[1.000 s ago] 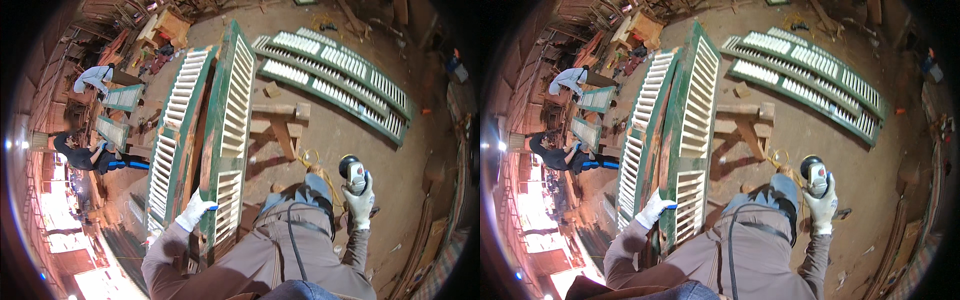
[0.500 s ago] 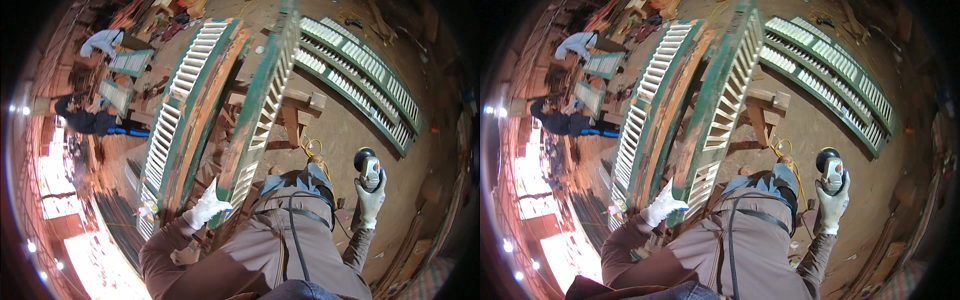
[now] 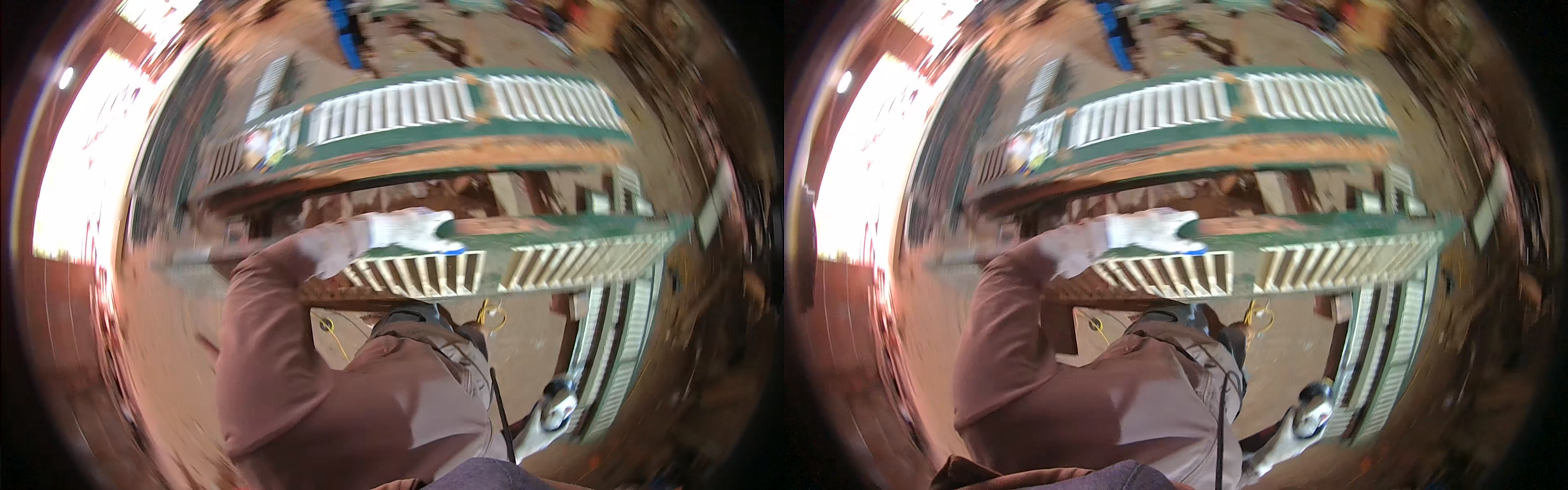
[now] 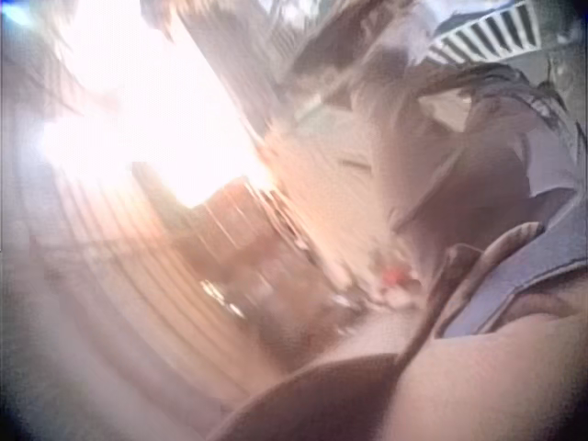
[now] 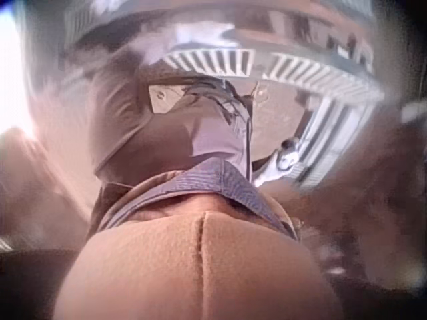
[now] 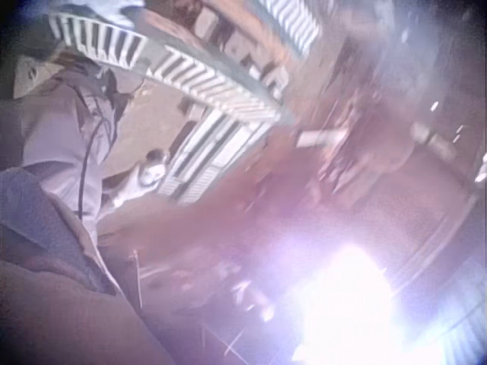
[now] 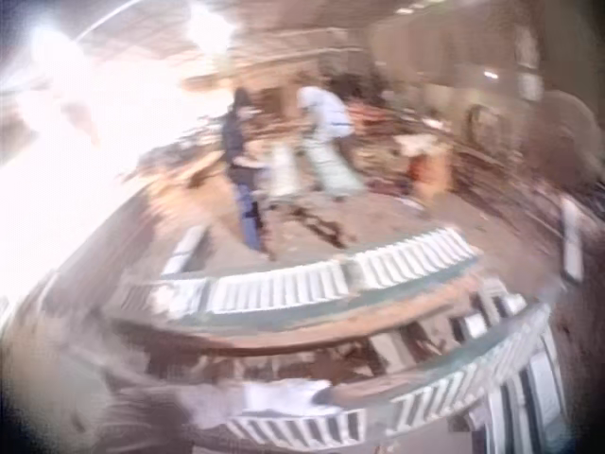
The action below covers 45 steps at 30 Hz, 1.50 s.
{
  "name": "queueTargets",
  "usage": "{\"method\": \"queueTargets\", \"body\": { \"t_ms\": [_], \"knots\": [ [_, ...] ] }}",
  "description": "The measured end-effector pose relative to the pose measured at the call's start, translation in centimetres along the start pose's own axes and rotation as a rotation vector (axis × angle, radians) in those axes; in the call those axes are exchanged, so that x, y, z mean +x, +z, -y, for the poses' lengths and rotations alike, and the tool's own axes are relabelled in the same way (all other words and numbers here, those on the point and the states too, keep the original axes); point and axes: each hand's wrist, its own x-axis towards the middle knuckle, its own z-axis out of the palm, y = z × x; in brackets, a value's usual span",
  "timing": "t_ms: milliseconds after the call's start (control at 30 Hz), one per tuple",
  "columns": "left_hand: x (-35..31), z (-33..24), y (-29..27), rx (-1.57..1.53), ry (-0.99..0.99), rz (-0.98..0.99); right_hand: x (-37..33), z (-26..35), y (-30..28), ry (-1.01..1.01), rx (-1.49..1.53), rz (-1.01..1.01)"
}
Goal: The person sands a green wooden slatted frame with an electric sander, then applies glue from a bottle to the joints and presses the pieces together. The work continues across multiple sections of the frame.
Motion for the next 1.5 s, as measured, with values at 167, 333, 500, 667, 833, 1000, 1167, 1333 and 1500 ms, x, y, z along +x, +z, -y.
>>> {"method": "queueTargets", "body": {
  "t_ms": [167,333,500,667,833,1000,1167,1333,1500],
  "knots": [
    [3.5,3.9,1.2,0.03,-0.119,-0.406,0.8,-0.2,0.7,-0.033,0.012,0.116],
    [9.3,7.8,-0.6,-0.047,-0.181,-0.371,0.9,2.3,0.4,-0.136,-0.047,0.17],
    [13.1,11.1,-1.6,-0.145,-0.19,-0.265,-0.2,5.0,-1.5,-0.158,-0.117,0.138],
    [17.0,14.7,-0.7,-0.288,-0.22,-0.134,-2.0,7.9,-4.5,-0.149,-0.246,0.047],
    [21.0,18.5,1.1,-0.313,-0.281,-0.068,-3.9,10.7,-5.5,-0.079,-0.137,-0.007],
    [22.8,19.5,2.2,-0.396,-0.33,-0.038,-1.3,7.4,-7.1,0.022,-0.49,0.345],
    [24.6,23.3,5.7,-0.432,-0.298,-0.066,-1.1,5.7,-4.9,0.019,-0.091,0.016],
    [20.7,19.6,2.9,-0.392,-0.191,-0.135,-0.5,9.3,-3.2,0.059,-0.069,0.077],
    [24.6,22.0,5.4,-0.097,-0.272,-0.092,0.4,11.3,-0.7,0.11,0.034,0.161]
  ]
}}
